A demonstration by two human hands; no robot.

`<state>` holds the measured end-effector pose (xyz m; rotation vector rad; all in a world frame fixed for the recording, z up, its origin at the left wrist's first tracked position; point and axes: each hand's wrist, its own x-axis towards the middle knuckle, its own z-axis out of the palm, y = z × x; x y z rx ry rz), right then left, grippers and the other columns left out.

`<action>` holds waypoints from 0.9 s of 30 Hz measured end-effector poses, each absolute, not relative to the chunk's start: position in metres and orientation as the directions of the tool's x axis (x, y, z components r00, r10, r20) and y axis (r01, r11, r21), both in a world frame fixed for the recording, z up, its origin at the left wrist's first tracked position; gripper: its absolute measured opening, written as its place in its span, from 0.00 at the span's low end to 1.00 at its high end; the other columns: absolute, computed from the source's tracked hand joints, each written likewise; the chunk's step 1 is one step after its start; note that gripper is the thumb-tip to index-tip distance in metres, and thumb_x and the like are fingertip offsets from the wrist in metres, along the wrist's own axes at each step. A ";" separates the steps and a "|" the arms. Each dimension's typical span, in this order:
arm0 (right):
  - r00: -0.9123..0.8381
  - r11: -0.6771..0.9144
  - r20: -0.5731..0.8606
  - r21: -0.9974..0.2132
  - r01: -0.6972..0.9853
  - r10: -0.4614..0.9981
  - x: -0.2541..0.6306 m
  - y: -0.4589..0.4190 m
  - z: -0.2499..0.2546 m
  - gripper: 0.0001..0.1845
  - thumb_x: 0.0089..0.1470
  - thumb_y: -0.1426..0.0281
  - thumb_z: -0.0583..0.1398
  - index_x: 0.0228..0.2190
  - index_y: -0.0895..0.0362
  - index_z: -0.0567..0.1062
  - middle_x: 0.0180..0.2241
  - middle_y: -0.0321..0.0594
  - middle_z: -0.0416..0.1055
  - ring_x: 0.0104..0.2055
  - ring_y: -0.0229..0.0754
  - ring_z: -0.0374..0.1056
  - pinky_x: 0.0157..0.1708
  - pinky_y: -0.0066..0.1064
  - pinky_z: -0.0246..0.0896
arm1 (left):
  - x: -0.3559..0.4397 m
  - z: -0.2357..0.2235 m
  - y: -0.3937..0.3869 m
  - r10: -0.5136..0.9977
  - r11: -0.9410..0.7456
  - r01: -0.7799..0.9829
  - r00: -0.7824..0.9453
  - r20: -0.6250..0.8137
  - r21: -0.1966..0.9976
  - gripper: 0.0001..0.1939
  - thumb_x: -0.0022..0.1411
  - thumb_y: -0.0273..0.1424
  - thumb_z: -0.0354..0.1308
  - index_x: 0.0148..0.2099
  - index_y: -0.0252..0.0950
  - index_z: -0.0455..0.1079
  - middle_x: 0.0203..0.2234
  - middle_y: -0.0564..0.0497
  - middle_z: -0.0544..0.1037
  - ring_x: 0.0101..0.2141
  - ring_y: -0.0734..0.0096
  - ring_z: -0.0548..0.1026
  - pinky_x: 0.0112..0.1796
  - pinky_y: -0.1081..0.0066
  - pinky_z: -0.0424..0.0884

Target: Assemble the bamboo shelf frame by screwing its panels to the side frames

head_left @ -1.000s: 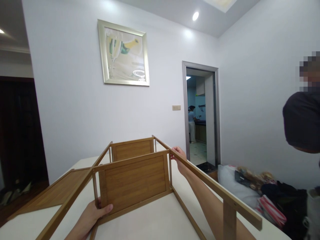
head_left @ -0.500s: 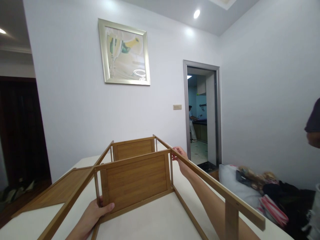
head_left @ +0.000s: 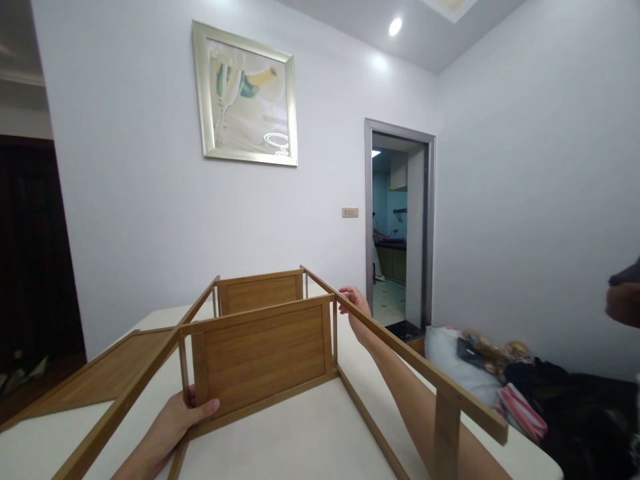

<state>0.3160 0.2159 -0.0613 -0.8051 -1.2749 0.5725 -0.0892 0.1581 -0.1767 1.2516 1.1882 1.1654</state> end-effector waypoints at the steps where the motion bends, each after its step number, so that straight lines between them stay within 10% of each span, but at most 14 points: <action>1: 0.217 0.608 0.605 -0.792 0.059 0.766 0.316 0.217 -0.061 0.17 0.48 0.53 0.62 0.33 0.52 0.72 0.24 0.33 0.68 0.25 0.36 0.64 0.24 0.28 0.59 | -0.089 -0.176 0.157 0.998 -0.006 0.024 0.055 0.004 1.000 0.22 0.42 0.38 0.73 0.39 0.37 0.75 0.39 0.47 0.83 0.42 0.49 0.80 0.45 0.59 0.77; 27: 0.242 0.574 0.540 -0.814 -0.095 0.806 0.306 0.220 -0.058 0.22 0.46 0.47 0.62 0.26 0.54 0.69 0.21 0.32 0.65 0.22 0.35 0.60 0.23 0.28 0.58 | -0.082 -0.163 0.146 0.996 -0.025 -0.015 0.083 0.027 1.000 0.22 0.42 0.39 0.73 0.40 0.35 0.75 0.39 0.44 0.83 0.47 0.45 0.78 0.49 0.53 0.74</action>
